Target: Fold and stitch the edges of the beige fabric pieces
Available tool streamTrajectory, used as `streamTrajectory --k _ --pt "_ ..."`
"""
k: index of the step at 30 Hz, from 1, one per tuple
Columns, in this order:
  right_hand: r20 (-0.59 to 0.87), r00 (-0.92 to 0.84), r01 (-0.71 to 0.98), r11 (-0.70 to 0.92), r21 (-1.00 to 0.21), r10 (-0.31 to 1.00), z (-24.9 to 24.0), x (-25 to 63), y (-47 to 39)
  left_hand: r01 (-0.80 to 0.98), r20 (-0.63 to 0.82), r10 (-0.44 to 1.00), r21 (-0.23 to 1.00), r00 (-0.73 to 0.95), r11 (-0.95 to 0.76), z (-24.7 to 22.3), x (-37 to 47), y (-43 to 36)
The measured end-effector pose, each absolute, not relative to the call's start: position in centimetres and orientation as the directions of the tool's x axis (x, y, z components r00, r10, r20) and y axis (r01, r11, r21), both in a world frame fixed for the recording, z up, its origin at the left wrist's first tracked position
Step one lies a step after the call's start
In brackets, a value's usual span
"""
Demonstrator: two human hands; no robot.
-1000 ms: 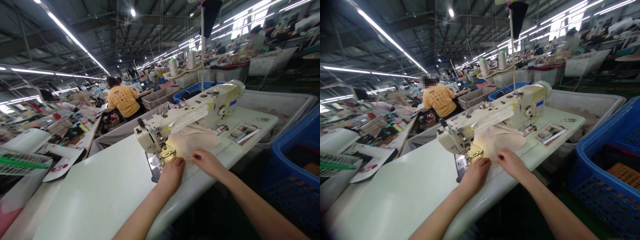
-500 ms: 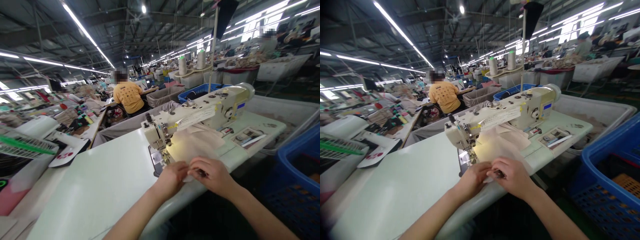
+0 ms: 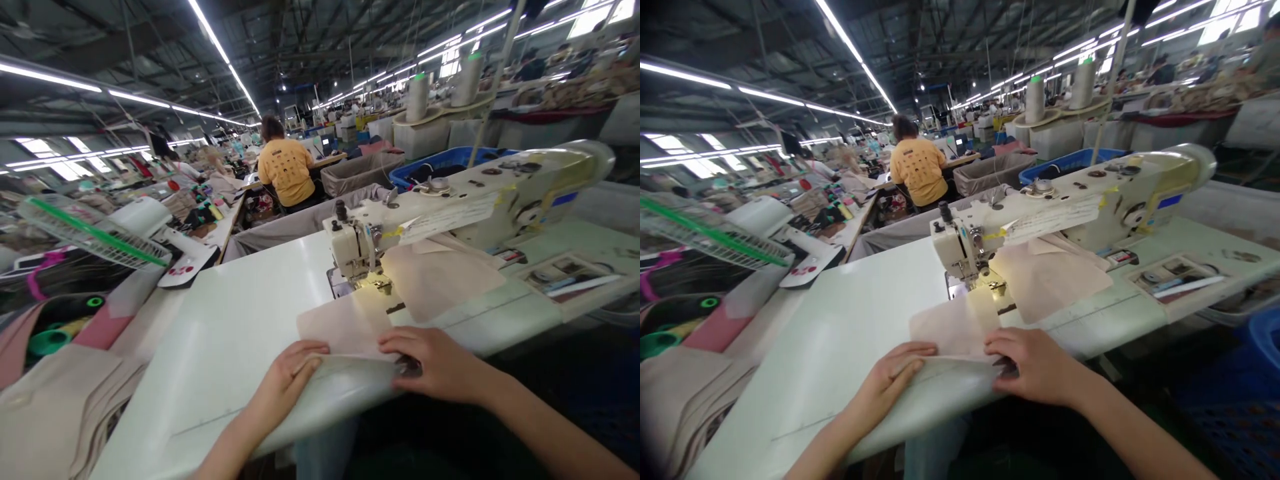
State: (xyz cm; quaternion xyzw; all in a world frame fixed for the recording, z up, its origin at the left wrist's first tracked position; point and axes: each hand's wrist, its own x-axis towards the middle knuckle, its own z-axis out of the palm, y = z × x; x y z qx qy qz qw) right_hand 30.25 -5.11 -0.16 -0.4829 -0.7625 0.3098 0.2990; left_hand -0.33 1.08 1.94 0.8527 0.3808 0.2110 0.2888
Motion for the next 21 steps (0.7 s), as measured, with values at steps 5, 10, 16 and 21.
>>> streamTrajectory --k 5,10,16,21 --pt "0.051 0.076 0.309 0.025 -0.951 0.996 -1.0 29.3 -1.8 0.592 0.01 0.959 0.785 0.284 -0.184 1.8 1.0 2.9" --pt "0.11 0.325 0.237 0.032 -0.971 0.939 -2.7 28.0 -1.5 0.572 -0.09 0.975 0.819 0.202 -0.043 1.4 1.2 3.5" --pt "0.088 0.196 0.42 -0.003 -0.907 0.977 -2.8 27.1 -1.8 0.604 -0.068 0.986 0.796 0.153 -0.039 1.0 1.1 3.3" --pt "0.018 0.18 0.465 -0.07 -0.882 0.983 -2.5 27.2 -0.7 0.574 0.039 0.998 0.819 -0.044 -0.007 -0.1 1.4 1.9"
